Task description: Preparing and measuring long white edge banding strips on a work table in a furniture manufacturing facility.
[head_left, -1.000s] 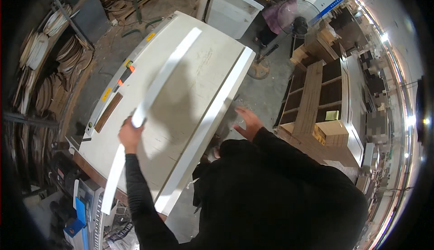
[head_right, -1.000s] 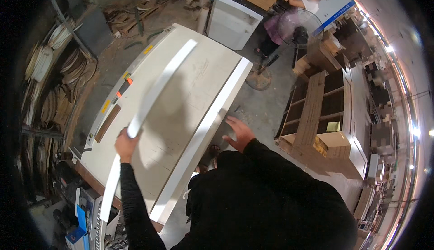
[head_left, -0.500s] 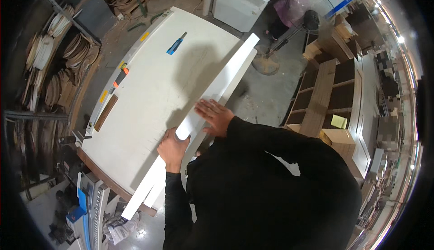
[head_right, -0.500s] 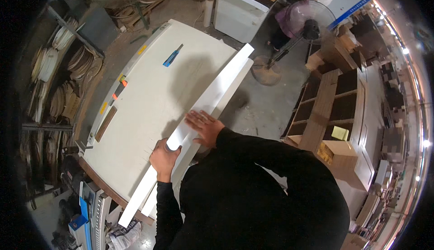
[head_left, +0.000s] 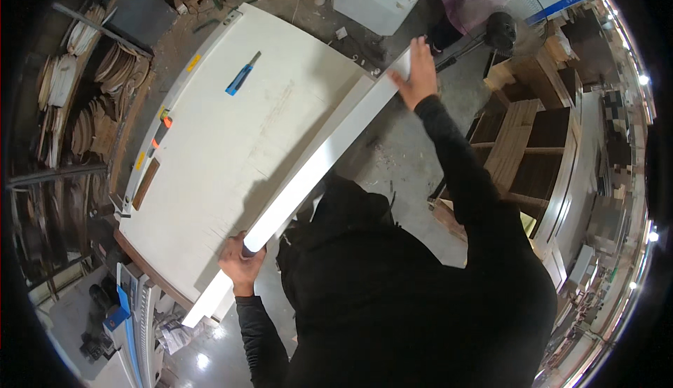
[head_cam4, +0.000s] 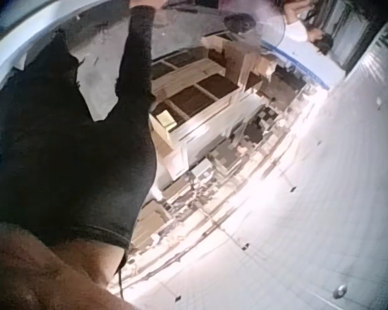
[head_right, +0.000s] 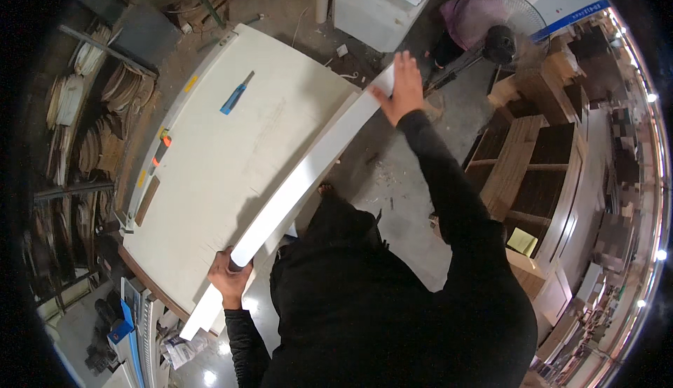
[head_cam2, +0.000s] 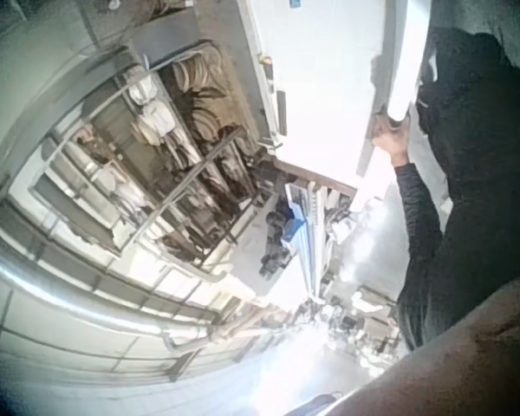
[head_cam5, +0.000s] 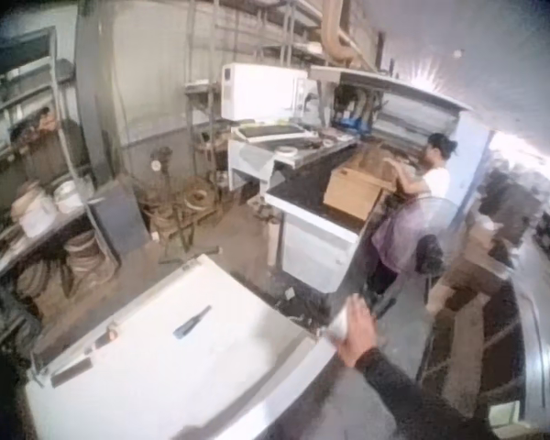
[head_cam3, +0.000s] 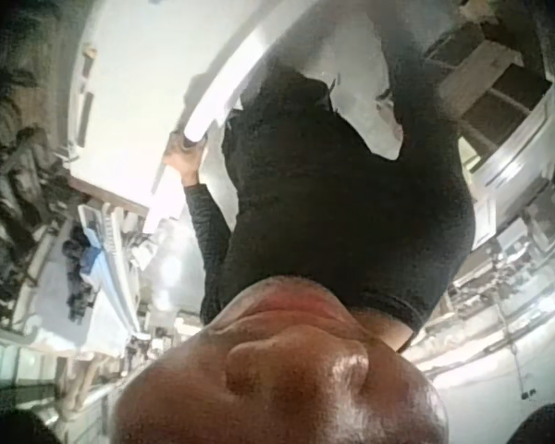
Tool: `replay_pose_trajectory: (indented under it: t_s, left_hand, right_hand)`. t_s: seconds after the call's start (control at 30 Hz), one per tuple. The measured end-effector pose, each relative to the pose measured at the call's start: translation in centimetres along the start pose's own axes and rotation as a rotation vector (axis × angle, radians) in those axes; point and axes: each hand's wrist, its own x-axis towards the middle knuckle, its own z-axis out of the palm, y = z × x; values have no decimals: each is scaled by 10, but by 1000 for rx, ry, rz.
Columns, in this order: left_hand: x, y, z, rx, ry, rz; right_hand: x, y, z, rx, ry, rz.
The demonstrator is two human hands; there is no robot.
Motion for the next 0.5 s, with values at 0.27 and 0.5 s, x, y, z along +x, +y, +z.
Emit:
replay_pose_trajectory:
  t_s: [0.27,0.5]
  left_hand:
    - [-16,21,28,111,77,24]
    - [-44,21,44,168,60,-29]
  right_hand:
    - [22,53,26,1181,-130,412]
    - [20,52,47,1401,-8,578]
